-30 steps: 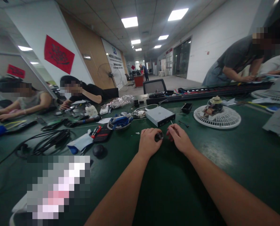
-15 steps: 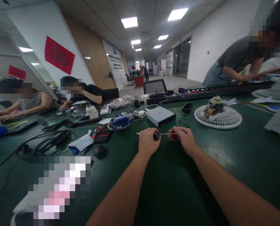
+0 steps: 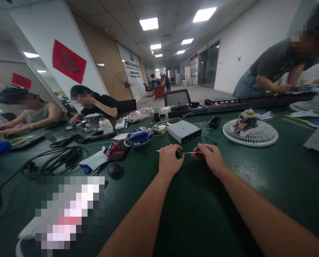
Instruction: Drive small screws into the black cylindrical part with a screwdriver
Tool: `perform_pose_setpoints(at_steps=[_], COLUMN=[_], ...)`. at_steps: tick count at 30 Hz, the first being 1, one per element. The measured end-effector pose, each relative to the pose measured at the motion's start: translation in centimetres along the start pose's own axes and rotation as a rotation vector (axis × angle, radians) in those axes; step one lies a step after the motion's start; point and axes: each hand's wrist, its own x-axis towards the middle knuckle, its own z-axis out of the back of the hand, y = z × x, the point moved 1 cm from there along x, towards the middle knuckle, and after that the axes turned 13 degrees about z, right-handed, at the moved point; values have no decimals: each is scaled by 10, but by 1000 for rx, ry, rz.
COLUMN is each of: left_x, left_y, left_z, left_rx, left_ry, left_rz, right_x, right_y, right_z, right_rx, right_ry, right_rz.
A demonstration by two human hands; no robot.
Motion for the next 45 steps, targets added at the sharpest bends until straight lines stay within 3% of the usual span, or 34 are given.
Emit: perform_pose_setpoints(at_steps=[6,13,20,27,34,39,45], left_x=[0,0,0,0,0,0,1], left_y=[-1,-1,1,2,2,2,3], left_z=[1,0,0,-1,-1,-1,-2], left_rx=[7,18,16,22,35,48,41], left_ry=[19,38,25,20,15,10,4], left_rz=[7,13,8,12,27,23,4], right_x=[2,0,2,1,1,0,1], right_y=[-4,-4,-6,-5,-5,-2,-3], right_z=[1,0,1,0,-1,-2,-1], right_rx=[-33,-44,-51,-54,-65,-59,-72], right_ry=[-79,7,-86,17,-42,56,-59], right_rz=[-22,-17,-31,-19,-19,12,-10])
